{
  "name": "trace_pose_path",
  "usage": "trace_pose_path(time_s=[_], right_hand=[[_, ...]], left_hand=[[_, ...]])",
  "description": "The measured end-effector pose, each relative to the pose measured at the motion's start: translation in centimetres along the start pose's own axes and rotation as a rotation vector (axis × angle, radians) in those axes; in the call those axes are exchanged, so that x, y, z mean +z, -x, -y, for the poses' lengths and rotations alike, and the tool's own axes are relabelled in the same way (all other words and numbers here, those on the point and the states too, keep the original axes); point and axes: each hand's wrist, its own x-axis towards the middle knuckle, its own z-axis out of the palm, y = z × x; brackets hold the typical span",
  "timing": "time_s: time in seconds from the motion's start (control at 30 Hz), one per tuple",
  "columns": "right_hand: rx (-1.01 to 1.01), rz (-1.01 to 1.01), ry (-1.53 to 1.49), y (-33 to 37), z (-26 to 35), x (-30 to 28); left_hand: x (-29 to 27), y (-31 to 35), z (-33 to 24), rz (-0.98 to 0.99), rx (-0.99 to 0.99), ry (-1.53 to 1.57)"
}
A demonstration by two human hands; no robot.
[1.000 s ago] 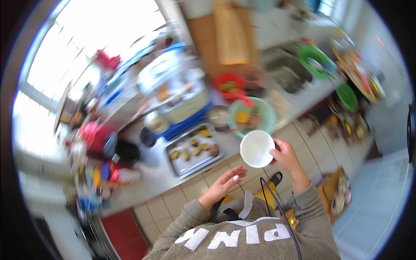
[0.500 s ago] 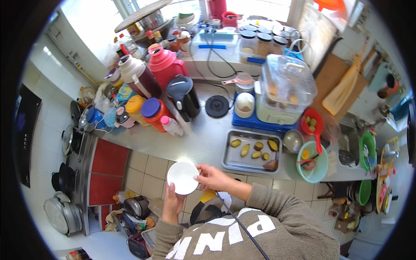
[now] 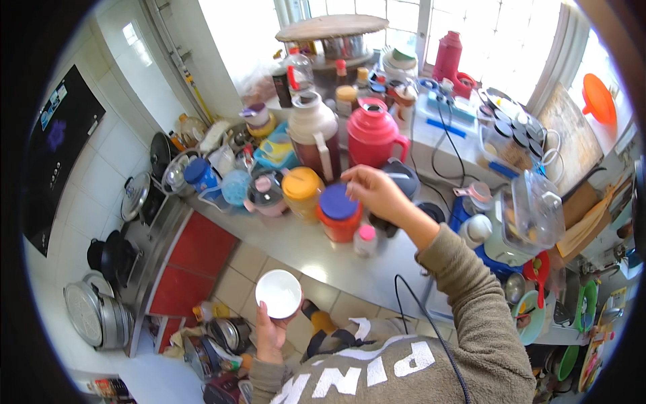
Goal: The person uses chopsticks to transfer cooked egg and other ingredients from a bowl onto a flatbread, then folds the flatbread into a wrap. They place the wrap on a tray with other items and pour hot water into a cup.
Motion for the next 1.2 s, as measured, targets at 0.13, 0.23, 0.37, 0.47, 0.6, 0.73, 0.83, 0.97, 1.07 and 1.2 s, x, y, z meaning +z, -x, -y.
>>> trace_pose_path(time_s=[0.13,0.23,0.37,0.47,0.6,0.73,0.83,0.97,1.07,1.2], right_hand=[[-0.208,-0.291,0.578,-14.7,1.0,0.3],[-0.280,-0.476,0.900,-22.0,0.5,1.9],[-0.035,-0.515,1.219,-27.7,-0.4,3.2],[0.001,-0.568,1.239,-30.0,-1.2,2.3],[-0.060,-0.718,0.946,-29.3,-1.2,0.8],[-0.213,-1.007,1.079,-23.8,-0.3,-3.5],[-0.029,-1.012,1.017,-19.3,-1.2,-7.3],[0.083,-0.796,1.083,-18.2,-2.0,-9.4],[0.218,-0.665,1.203,-18.6,-0.8,-10.3],[0.053,-0.702,1.453,-18.5,0.8,-7.7]], left_hand=[[-5.5,-6.8,-4.5,-0.007,0.017,-0.060],[-7.8,-10.0,-9.1,0.024,0.015,-0.088],[-10.8,-14.1,-12.6,0.033,-0.001,-0.095],[-11.3,-17.2,-13.8,0.064,-0.004,-0.079],[-12.6,-20.7,-14.4,0.091,-0.065,-0.027],[-10.8,-21.9,-17.4,0.075,-0.047,-0.019],[-9.2,-23.3,-18.6,0.091,-0.083,0.009],[-7.8,-26.1,-19.1,0.132,-0.128,-0.039],[-7.0,-28.1,-19.2,0.157,-0.146,-0.058],[-4.9,-30.8,-19.6,0.158,-0.170,-0.042]])
